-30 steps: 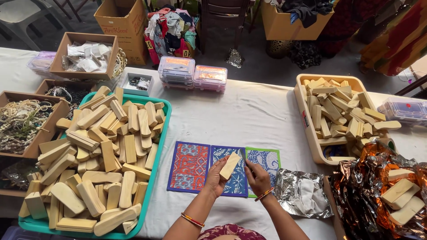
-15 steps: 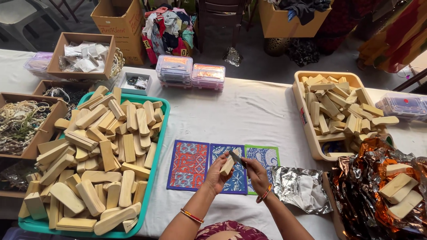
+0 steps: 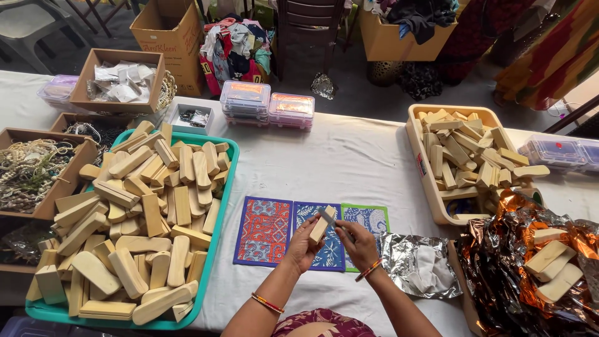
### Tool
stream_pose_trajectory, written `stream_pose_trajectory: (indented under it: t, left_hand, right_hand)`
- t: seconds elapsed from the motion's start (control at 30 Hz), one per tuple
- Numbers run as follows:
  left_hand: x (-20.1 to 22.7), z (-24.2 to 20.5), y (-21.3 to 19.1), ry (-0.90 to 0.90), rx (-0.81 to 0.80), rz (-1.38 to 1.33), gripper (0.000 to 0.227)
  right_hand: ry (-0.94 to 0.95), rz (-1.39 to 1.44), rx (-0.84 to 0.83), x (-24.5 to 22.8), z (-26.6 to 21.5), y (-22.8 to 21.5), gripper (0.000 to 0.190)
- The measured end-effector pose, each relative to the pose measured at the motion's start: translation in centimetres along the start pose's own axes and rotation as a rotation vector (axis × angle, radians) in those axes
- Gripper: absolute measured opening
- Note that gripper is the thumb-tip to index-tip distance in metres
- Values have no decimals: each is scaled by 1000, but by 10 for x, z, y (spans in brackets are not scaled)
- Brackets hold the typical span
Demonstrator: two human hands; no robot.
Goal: The person wipes a wooden block with a cloth, wraps it in metallic foil, places it in a plastic container, and then uses a small handheld tool to burnish the surface of another wooden block.
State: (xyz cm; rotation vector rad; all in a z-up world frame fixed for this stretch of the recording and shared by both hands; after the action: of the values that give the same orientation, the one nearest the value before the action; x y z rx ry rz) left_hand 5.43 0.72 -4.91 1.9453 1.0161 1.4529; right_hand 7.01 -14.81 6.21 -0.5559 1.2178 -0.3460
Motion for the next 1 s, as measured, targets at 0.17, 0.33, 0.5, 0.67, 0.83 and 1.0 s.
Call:
stream_pose_trajectory:
  t: [0.17,0.33,0.5,0.67,0.83,1.0]
  left_hand:
    - [7,-11,8,-41,12,-16,33]
    - [3,-15,11,-101,21,-12,30]
    - [-9,-8,2,-94,64,-89,34]
    - [-11,-6,-4,-112,123,-136,37]
    - [8,-20,18,-133,136,-108,42]
    - [-25,0,-8,-172,84,-132,40]
  right_hand:
    - [-96,-22,20,-16,-11,0,29]
    - [-141,-79,-8,-20,-17,-1,29]
    - [-216,-131,54,-14,-13,2,26]
    - [-342,-218,28,-27,-17,5,27]
    - [-359,-225,51,-24,-19,7,28]
    - [-259,-219,46,-22,-26,5,29]
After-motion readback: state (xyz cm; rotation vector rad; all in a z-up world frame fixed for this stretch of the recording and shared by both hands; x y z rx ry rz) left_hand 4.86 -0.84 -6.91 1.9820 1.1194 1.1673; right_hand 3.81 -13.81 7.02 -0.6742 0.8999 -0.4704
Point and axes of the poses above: each hand's wrist, its own z-axis towards the middle knuckle, its own y-axis out of the palm, x = y × z, the point moved 6 cm from there along z, towards the middle knuckle, and after that the axes turned 11 degrees about y, right-handed, at the moved point
